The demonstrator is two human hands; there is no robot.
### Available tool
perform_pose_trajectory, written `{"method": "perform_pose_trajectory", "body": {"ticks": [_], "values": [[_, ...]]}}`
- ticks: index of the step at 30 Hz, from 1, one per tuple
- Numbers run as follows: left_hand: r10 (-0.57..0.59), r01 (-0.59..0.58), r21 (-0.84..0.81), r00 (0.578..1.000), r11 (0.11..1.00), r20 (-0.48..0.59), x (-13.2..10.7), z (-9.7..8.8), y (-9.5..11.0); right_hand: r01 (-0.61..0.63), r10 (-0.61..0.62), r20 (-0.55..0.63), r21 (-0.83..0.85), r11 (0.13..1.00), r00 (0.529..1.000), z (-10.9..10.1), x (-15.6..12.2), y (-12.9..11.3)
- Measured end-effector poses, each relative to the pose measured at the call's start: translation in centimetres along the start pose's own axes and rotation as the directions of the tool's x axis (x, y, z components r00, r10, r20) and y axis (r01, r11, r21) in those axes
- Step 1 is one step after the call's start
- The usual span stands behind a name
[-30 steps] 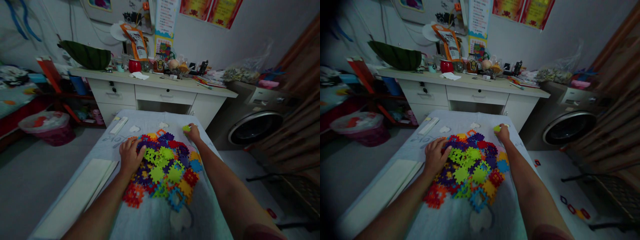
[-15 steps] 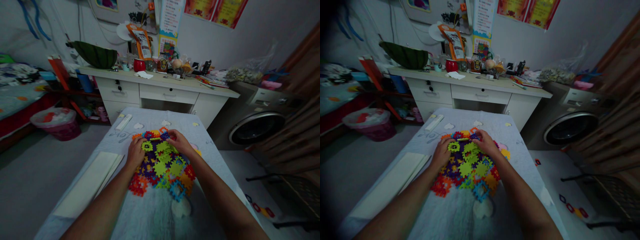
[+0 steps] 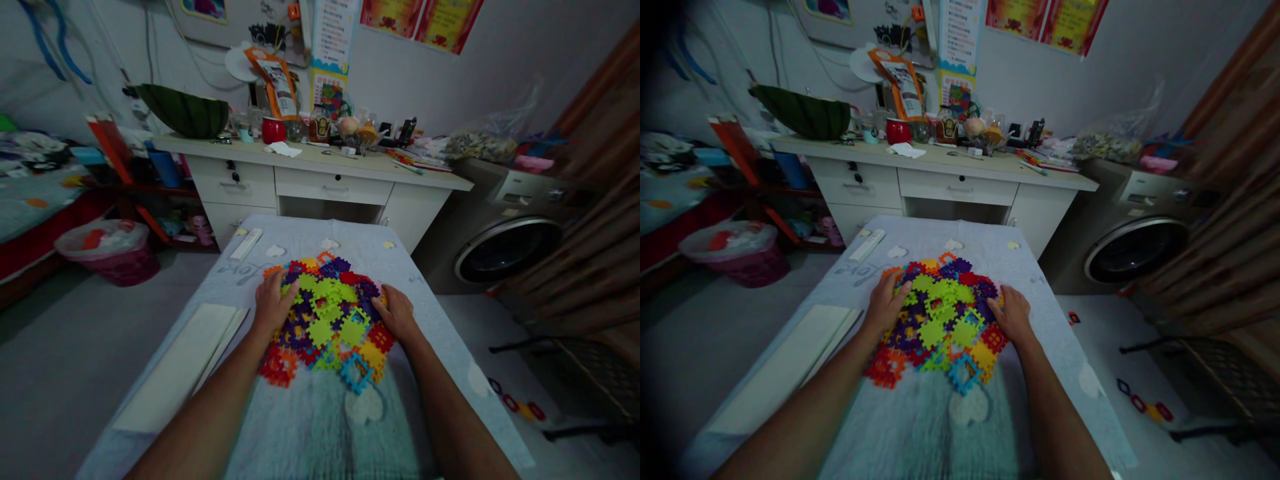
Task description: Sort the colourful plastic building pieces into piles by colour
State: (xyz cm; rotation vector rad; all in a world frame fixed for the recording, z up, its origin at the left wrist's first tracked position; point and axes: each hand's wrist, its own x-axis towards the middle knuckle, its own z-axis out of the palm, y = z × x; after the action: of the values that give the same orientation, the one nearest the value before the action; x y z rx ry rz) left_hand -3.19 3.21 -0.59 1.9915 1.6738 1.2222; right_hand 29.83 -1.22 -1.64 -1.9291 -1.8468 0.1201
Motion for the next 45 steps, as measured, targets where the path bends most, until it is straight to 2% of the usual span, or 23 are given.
{"method": "perform_pose_trajectory", "body": {"ticks": [4, 9, 15, 21, 28, 33, 35, 39, 45], "values": [[0.091, -0.113, 0.128, 0.982, 0.985, 0.166, -0.4, 0.4, 0.3, 0.089, -0.089, -0.008, 0.055, 0.995, 0.996, 0.5, 0.0, -0.1], [0.175, -0.212, 0.133, 0.953, 0.968, 0.248, -0.6, 0.8, 0.5, 0.150, -0.149, -0.024, 0.095, 0.984, 0.989, 0.5, 0.0, -0.6], [0.207, -0.237, 0.077, 0.936, 0.968, 0.286, -0.6, 0.9, 1.3, 0.200, -0.197, -0.038, 0.157, 0.967, 0.980, 0.2, 0.3, -0.8], [0.212, -0.235, 0.046, 0.934, 0.971, 0.289, -0.6, 1.1, 1.6, 0.128, -0.130, -0.006, 0.228, 0.965, 0.992, 0.3, 0.6, -2.4], [0.207, -0.219, 0.015, 0.940, 0.976, 0.271, -0.4, 1.3, 1.4, 0.110, -0.171, 0.186, 0.301, 0.947, 0.967, -1.4, 4.2, -5.6], [0.176, -0.180, 0.000, 0.957, 0.984, 0.230, -0.2, 1.5, 1.4, 0.146, -0.284, 0.302, 0.409, 0.901, 0.910, -0.9, 6.0, -8.2], [0.168, -0.170, -0.011, 0.961, 0.985, 0.221, -0.2, 1.5, 1.5, 0.192, -0.332, 0.286, 0.422, 0.886, 0.899, -0.1, 6.0, -9.0], [0.171, -0.168, -0.029, 0.958, 0.985, 0.232, -0.1, 1.3, 2.1, 0.253, -0.358, 0.179, 0.434, 0.865, 0.916, 1.2, 5.6, -9.5], [0.165, -0.157, -0.051, 0.942, 0.986, 0.293, 0.8, 1.7, 2.2, 0.289, -0.364, 0.028, 0.555, 0.780, 0.931, 0.6, 5.5, -9.7]]}}
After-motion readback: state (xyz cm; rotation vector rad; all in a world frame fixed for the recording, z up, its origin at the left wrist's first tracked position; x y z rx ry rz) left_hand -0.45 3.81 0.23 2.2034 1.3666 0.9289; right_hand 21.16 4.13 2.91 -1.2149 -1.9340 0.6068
